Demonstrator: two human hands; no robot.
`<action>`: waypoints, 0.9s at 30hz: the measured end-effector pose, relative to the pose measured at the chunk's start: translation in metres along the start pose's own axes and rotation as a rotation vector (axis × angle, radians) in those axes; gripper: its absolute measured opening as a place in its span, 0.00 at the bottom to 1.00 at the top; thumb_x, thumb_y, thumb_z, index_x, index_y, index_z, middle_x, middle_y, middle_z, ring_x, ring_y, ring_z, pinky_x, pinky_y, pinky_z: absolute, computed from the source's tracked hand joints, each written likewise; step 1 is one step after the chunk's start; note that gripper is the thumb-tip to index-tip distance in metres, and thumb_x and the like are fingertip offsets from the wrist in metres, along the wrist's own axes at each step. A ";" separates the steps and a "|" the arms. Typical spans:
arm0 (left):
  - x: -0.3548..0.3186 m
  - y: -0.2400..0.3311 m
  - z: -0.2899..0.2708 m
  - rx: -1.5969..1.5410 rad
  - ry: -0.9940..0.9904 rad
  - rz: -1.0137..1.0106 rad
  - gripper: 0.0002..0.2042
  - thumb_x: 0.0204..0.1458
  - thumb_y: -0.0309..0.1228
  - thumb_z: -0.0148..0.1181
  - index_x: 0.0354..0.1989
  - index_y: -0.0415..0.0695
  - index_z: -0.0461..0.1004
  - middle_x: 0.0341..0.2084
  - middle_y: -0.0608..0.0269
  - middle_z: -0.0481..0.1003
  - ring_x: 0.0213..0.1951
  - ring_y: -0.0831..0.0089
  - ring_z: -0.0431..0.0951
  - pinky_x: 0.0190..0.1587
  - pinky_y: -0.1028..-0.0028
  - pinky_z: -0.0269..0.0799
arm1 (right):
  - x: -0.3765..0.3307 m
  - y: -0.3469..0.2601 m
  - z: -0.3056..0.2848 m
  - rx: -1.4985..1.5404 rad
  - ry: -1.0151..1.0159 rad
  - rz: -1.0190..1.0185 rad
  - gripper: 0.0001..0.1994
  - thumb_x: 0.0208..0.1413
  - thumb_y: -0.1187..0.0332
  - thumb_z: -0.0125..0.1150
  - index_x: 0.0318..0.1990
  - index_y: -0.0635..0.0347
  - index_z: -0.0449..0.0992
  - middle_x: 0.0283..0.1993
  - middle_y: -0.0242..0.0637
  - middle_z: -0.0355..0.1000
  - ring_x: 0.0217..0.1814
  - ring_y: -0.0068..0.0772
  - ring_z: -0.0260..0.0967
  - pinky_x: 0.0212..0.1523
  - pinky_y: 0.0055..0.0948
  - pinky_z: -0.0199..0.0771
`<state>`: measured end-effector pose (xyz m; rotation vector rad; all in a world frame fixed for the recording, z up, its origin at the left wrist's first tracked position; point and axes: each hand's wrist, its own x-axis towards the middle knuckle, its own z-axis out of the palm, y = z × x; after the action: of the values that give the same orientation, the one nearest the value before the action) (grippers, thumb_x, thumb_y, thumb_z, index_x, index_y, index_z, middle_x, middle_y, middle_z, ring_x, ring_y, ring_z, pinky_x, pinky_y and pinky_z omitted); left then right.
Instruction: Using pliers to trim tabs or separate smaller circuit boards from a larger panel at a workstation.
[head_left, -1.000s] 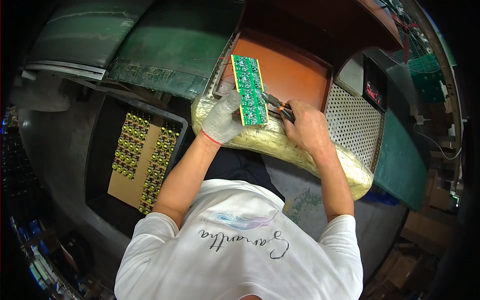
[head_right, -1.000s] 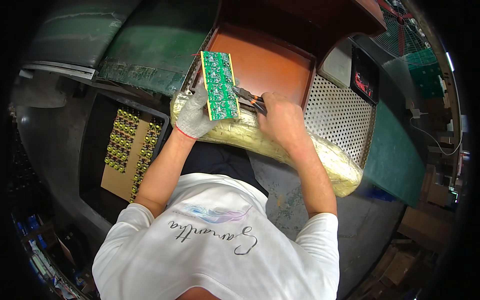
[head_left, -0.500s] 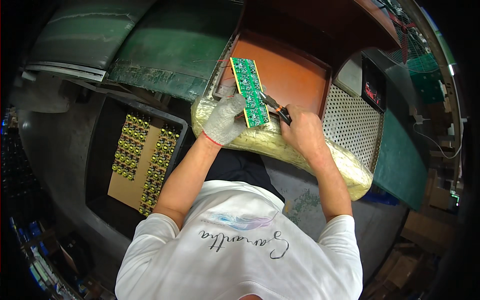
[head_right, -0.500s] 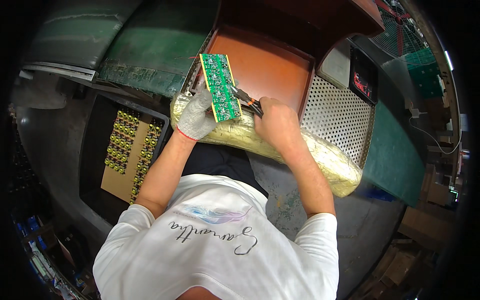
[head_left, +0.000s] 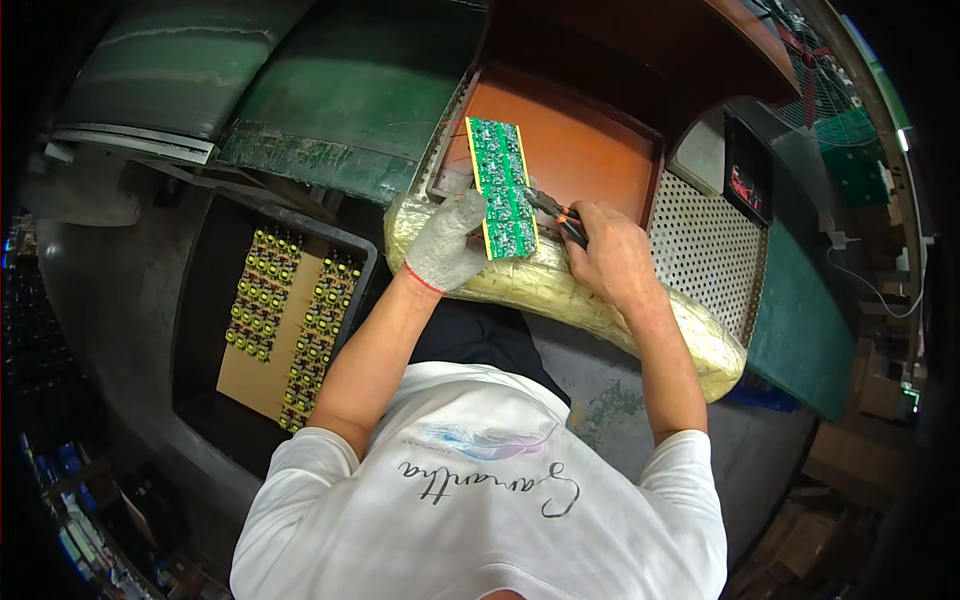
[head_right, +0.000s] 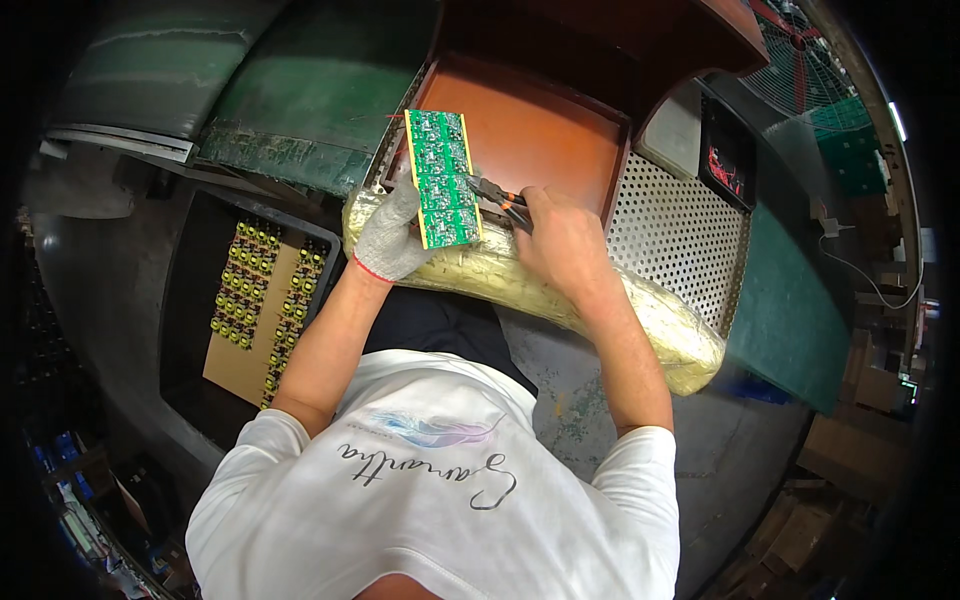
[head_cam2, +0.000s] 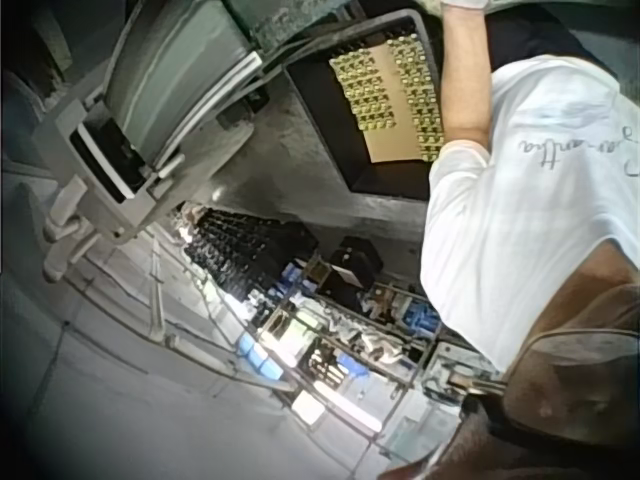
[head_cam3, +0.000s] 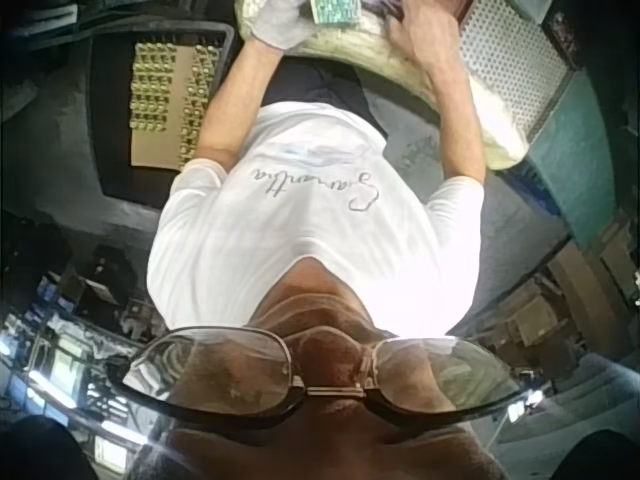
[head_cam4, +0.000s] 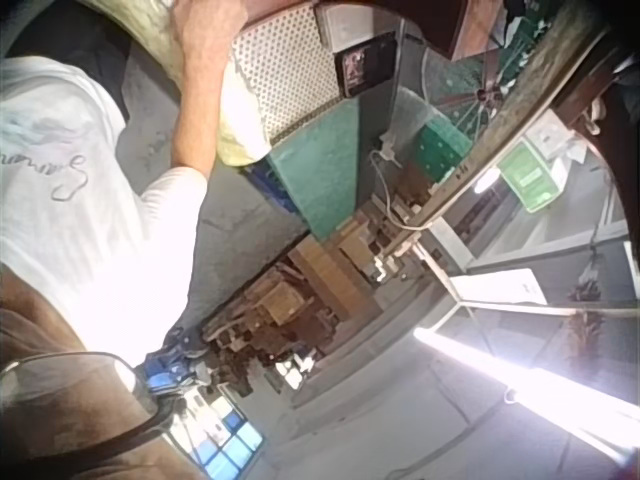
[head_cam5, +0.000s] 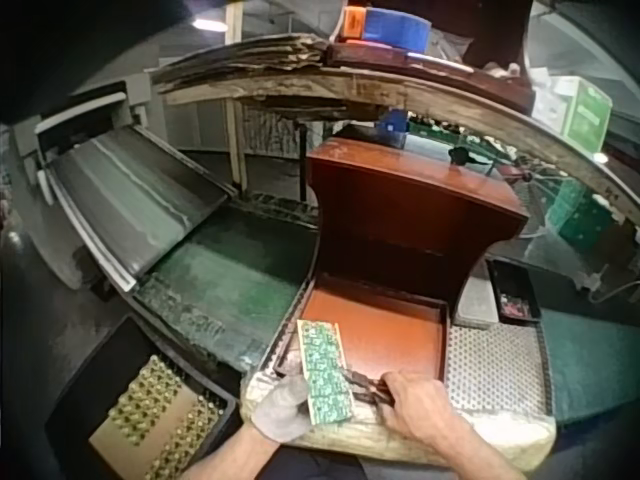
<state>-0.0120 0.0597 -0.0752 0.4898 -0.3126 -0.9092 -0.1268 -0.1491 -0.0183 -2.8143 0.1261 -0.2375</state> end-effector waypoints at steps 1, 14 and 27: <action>-0.001 -0.001 0.000 -0.024 -0.012 0.002 0.35 0.57 0.47 0.71 0.69 0.45 0.66 0.58 0.60 0.76 0.56 0.63 0.81 0.56 0.55 0.82 | 0.000 0.001 0.000 0.001 0.001 0.000 0.12 0.53 0.70 0.66 0.45 0.62 0.77 0.41 0.53 0.78 0.44 0.59 0.77 0.45 0.51 0.78; 0.000 -0.003 -0.006 -0.066 -0.038 -0.022 0.29 0.59 0.43 0.70 0.66 0.43 0.70 0.55 0.59 0.79 0.54 0.63 0.82 0.59 0.57 0.80 | 0.017 -0.002 0.003 -0.011 0.088 0.054 0.11 0.52 0.69 0.67 0.42 0.63 0.78 0.40 0.52 0.79 0.43 0.57 0.79 0.45 0.50 0.79; 0.002 0.001 0.003 0.066 0.014 -0.001 0.45 0.49 0.53 0.77 0.71 0.48 0.61 0.56 0.55 0.76 0.54 0.57 0.82 0.56 0.56 0.83 | 0.019 0.000 0.001 -0.053 0.014 0.061 0.10 0.54 0.68 0.65 0.41 0.63 0.78 0.38 0.53 0.79 0.42 0.60 0.78 0.45 0.53 0.79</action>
<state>-0.0114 0.0575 -0.0717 0.5573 -0.3309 -0.8982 -0.1077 -0.1511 -0.0166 -2.8563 0.2249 -0.2428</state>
